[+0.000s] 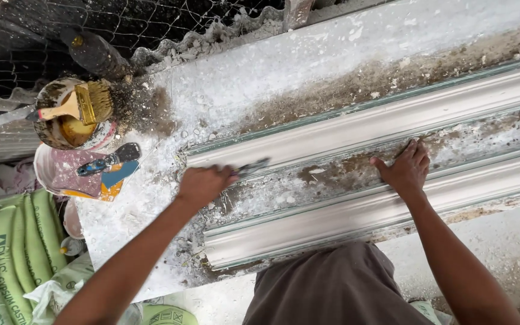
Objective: The person uses a small brush to scrub dust and debris off of several long, white decorative moldings laid out on a dusty surface. They repeatedly brush along the grooves and edges of the moldings to remove the accumulated dirt.
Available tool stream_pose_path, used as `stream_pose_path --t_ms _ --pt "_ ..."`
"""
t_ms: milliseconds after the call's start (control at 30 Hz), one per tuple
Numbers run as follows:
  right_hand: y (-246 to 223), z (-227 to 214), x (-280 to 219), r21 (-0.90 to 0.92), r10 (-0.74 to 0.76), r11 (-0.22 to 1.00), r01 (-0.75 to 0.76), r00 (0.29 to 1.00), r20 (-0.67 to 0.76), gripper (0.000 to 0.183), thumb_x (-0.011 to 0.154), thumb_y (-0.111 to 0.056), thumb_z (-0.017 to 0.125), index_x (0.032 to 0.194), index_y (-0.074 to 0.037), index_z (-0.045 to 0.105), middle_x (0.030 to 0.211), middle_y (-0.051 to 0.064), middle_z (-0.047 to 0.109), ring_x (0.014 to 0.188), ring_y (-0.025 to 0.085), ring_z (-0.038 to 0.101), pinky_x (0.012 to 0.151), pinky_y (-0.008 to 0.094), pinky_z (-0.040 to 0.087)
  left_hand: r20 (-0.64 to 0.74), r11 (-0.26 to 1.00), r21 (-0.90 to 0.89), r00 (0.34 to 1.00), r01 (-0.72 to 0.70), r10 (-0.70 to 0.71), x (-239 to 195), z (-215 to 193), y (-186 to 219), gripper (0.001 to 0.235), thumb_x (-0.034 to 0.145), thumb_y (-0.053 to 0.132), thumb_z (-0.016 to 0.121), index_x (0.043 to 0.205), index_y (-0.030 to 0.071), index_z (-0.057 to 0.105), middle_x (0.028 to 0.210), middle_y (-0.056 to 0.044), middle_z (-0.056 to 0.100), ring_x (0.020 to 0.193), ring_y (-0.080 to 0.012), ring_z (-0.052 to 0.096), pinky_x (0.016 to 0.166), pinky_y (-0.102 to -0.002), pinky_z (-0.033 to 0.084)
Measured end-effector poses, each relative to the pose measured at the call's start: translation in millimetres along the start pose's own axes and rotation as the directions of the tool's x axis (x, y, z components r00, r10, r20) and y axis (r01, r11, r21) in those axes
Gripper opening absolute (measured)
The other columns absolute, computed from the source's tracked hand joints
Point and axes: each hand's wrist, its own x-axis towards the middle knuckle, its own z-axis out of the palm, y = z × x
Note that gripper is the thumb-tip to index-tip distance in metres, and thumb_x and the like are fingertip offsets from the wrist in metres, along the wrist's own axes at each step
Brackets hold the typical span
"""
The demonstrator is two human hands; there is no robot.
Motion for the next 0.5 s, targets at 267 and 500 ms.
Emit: stream_pose_path --t_ms 267,500 --pt "14.3 8.8 6.5 -0.041 -0.02 0.999 0.019 1.0 -0.007 0.143 0.074 -0.09 0.062 0.159 0.012 0.011 0.165 0.033 0.01 0.153 0.05 0.01 0.122 0.059 0.018 -0.135 0.976 -0.182 0.987 -0.116 0.092 131.9 -3.0 116.3 0.039 0.107 0.049 0.049 0.109 0.015 0.069 0.09 -0.007 0.075 0.081 -0.0268 0.074 0.064 -0.041 0.056" --pt "5.7 2.4 -2.6 0.008 -0.015 1.0 0.015 1.0 -0.022 0.144 0.071 -0.087 0.065 0.16 0.012 0.012 0.166 0.031 0.013 0.154 0.048 0.012 0.123 0.057 0.019 0.231 0.95 -0.309 0.966 -0.038 0.114 33.0 -72.7 25.7 0.035 0.099 0.029 0.053 0.133 0.022 0.059 0.105 -0.009 0.073 0.087 -0.0326 0.072 0.074 -0.048 0.059"
